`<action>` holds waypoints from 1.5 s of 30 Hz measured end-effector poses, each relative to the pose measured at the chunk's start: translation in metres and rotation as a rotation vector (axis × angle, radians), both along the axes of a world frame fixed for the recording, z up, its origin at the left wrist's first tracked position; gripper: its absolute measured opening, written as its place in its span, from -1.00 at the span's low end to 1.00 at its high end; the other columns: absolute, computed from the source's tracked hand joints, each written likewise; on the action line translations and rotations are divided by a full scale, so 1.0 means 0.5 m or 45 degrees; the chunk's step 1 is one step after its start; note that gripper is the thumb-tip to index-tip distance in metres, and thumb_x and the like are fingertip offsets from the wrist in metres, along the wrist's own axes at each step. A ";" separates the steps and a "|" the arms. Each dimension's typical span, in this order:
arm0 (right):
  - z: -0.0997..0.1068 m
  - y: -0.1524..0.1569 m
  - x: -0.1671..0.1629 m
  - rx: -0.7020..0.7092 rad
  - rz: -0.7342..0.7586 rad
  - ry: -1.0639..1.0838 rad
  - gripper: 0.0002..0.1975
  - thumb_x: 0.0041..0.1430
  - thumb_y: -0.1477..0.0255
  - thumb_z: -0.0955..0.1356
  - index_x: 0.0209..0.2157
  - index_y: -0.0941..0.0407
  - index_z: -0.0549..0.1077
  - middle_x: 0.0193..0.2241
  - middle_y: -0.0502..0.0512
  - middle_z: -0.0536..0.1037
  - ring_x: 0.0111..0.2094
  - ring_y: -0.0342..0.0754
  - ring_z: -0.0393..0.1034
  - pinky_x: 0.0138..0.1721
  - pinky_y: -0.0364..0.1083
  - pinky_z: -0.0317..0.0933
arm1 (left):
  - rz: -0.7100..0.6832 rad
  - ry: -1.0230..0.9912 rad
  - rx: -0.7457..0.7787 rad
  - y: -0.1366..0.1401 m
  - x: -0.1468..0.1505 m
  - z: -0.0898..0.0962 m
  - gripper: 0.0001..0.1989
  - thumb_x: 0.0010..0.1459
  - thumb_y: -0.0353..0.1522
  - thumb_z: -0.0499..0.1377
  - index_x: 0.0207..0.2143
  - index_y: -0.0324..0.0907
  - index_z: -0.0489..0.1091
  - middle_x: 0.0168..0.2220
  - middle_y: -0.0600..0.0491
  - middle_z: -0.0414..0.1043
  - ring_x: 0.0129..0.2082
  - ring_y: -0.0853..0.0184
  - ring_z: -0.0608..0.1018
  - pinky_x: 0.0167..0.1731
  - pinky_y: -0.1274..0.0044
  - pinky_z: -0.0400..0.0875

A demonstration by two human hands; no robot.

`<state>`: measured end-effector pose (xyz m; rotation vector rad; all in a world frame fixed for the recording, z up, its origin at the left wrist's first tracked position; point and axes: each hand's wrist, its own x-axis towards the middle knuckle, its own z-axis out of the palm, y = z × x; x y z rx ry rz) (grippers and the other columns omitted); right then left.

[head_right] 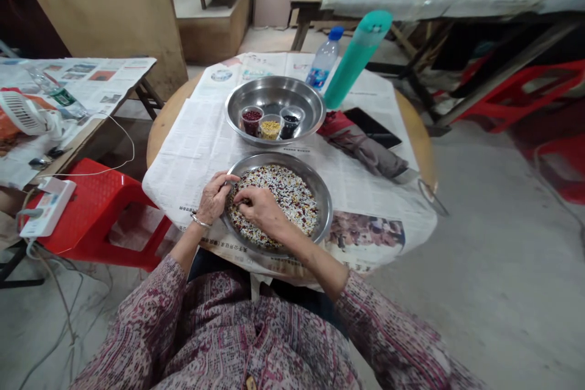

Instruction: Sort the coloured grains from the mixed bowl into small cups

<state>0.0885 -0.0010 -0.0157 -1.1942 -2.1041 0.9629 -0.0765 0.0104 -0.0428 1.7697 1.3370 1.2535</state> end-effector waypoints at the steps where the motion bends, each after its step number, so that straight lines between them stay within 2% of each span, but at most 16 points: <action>1: -0.002 0.004 -0.008 0.132 0.090 -0.026 -0.82 0.02 0.58 0.28 -0.37 0.12 0.51 -0.39 0.06 0.54 -0.31 -0.06 0.40 -0.17 -0.06 0.26 | -0.002 0.009 0.000 0.000 0.000 0.000 -0.73 0.19 -0.51 0.01 -0.23 -0.19 0.49 -0.11 -0.02 0.45 -0.02 0.29 0.48 0.11 0.44 0.33; 4: -0.008 0.025 -0.015 0.484 0.292 -0.233 -0.88 0.06 0.54 0.32 -0.36 0.12 0.50 -0.22 0.18 0.54 -0.09 0.07 0.32 0.01 0.05 0.20 | -0.014 0.013 0.006 0.000 -0.001 0.000 -0.73 0.21 -0.50 0.00 -0.21 -0.19 0.48 -0.11 -0.02 0.44 -0.03 0.29 0.48 0.09 0.44 0.35; 7: -0.007 0.056 0.004 0.625 0.285 -0.462 -0.87 0.12 0.47 0.32 -0.29 0.14 0.49 -0.14 0.23 0.50 -0.05 0.11 0.27 0.05 0.10 0.16 | -0.025 0.002 0.016 -0.001 0.000 0.001 -0.73 0.22 -0.50 -0.01 -0.20 -0.18 0.48 -0.10 -0.01 0.45 -0.02 0.29 0.48 0.10 0.44 0.34; 9: -0.005 0.073 0.032 0.585 0.226 -0.574 -0.84 0.16 0.50 0.28 -0.25 0.15 0.48 -0.18 0.23 0.50 -0.11 0.08 0.30 -0.01 0.05 0.19 | -0.022 -0.005 0.009 -0.002 0.001 0.002 -0.73 0.21 -0.51 0.00 -0.21 -0.17 0.49 -0.10 -0.01 0.45 -0.01 0.29 0.48 0.12 0.43 0.33; 13: 0.000 0.075 0.106 0.341 0.130 -0.625 -0.72 0.14 0.61 0.22 -0.20 0.15 0.50 -0.24 0.17 0.53 -0.23 -0.01 0.38 -0.13 -0.06 0.22 | -0.016 -0.023 -0.008 -0.002 0.002 0.003 -0.73 0.20 -0.51 0.00 -0.22 -0.18 0.49 -0.10 -0.01 0.45 0.00 0.30 0.47 0.11 0.45 0.33; 16: 0.007 0.037 0.150 0.181 0.136 -0.504 -0.69 0.07 0.64 0.23 -0.25 0.11 0.53 -0.27 0.10 0.56 -0.23 -0.04 0.43 -0.12 -0.07 0.26 | -0.019 -0.022 -0.003 -0.001 0.002 0.001 -0.74 0.20 -0.50 0.01 -0.22 -0.19 0.49 -0.11 -0.01 0.44 -0.01 0.30 0.48 0.11 0.46 0.33; 18: 0.014 -0.003 0.160 0.130 0.207 -0.403 -0.68 0.09 0.62 0.24 -0.19 0.09 0.52 -0.23 0.09 0.56 -0.21 -0.06 0.44 -0.13 -0.07 0.30 | -0.022 -0.011 -0.009 0.000 0.002 0.000 -0.74 0.20 -0.50 0.01 -0.22 -0.18 0.49 -0.10 -0.01 0.44 -0.01 0.30 0.48 0.12 0.46 0.33; 21: 0.022 -0.056 0.144 0.254 0.297 -0.403 -0.59 0.14 0.49 0.31 0.05 0.02 0.42 0.04 0.15 0.45 -0.02 0.02 0.37 -0.04 0.02 0.31 | -0.020 -0.015 -0.002 -0.001 0.002 0.000 -0.73 0.20 -0.51 0.01 -0.22 -0.19 0.49 -0.09 -0.01 0.44 0.00 0.30 0.47 0.13 0.46 0.31; 24: 0.021 -0.070 0.109 0.418 0.218 -0.602 -0.41 0.05 0.46 0.38 0.16 0.01 0.32 0.18 0.22 0.29 0.10 0.18 0.23 0.01 0.13 0.27 | -0.011 -0.016 -0.003 -0.003 0.002 0.004 -0.74 0.20 -0.51 0.01 -0.22 -0.19 0.49 -0.09 -0.01 0.44 -0.01 0.29 0.48 0.11 0.46 0.33; 26: 0.015 -0.056 0.086 0.441 0.185 -0.664 -0.50 0.06 0.49 0.35 0.09 0.07 0.37 0.09 0.25 0.36 0.04 0.16 0.24 -0.04 0.09 0.27 | -0.013 -0.002 -0.013 -0.004 0.002 0.006 -0.73 0.20 -0.51 0.00 -0.23 -0.18 0.49 -0.10 0.00 0.44 -0.02 0.30 0.48 0.11 0.46 0.33; 29: 0.004 -0.019 0.069 0.406 0.182 -0.709 -0.74 0.11 0.61 0.25 -0.20 0.13 0.46 -0.18 0.19 0.45 -0.17 0.01 0.30 -0.17 -0.05 0.22 | -0.016 0.006 -0.010 -0.004 0.002 0.008 -0.73 0.20 -0.51 0.00 -0.23 -0.17 0.49 -0.12 0.00 0.45 -0.03 0.30 0.48 0.11 0.45 0.33; 31: -0.002 0.001 0.074 0.390 0.122 -0.756 -0.77 0.10 0.66 0.20 -0.34 0.13 0.44 -0.29 0.16 0.45 -0.28 -0.04 0.29 -0.25 -0.10 0.17 | -0.011 -0.004 -0.003 -0.004 0.002 0.008 -0.74 0.20 -0.51 0.01 -0.24 -0.18 0.49 -0.13 0.00 0.45 -0.03 0.30 0.48 0.10 0.44 0.34; 36: 0.007 0.008 0.133 0.294 -0.069 -0.710 -0.83 0.02 0.63 0.23 -0.48 0.12 0.40 -0.42 0.11 0.46 -0.36 -0.06 0.30 -0.27 -0.11 0.12 | -0.031 -0.024 -0.002 -0.002 0.002 0.003 -0.73 0.19 -0.51 0.01 -0.23 -0.18 0.49 -0.11 -0.01 0.45 -0.02 0.29 0.48 0.11 0.44 0.33; 40: 0.031 -0.038 0.167 0.120 0.006 -0.600 -0.85 0.01 0.59 0.25 -0.44 0.11 0.42 -0.44 0.05 0.48 -0.36 -0.06 0.35 -0.26 -0.11 0.16 | -0.025 -0.029 -0.003 -0.003 0.002 0.004 -0.72 0.20 -0.50 0.00 -0.23 -0.18 0.50 -0.11 -0.01 0.45 0.00 0.28 0.47 0.13 0.43 0.32; 43: 0.035 -0.075 0.156 0.087 0.114 -0.477 -0.78 0.08 0.53 0.29 -0.21 0.10 0.46 -0.25 0.11 0.52 -0.24 -0.03 0.40 -0.17 -0.08 0.23 | -0.023 -0.029 -0.007 -0.003 0.003 0.006 -0.72 0.21 -0.50 -0.01 -0.24 -0.17 0.50 -0.11 -0.01 0.45 0.00 0.29 0.47 0.13 0.44 0.31; 45: 0.027 -0.084 0.139 0.101 0.147 -0.441 -0.74 0.12 0.52 0.30 -0.13 0.08 0.45 -0.18 0.13 0.51 -0.21 -0.03 0.41 -0.14 -0.06 0.26 | -0.021 -0.025 -0.008 -0.003 0.003 0.006 -0.72 0.21 -0.51 0.00 -0.24 -0.17 0.50 -0.11 -0.01 0.45 -0.01 0.30 0.47 0.13 0.44 0.31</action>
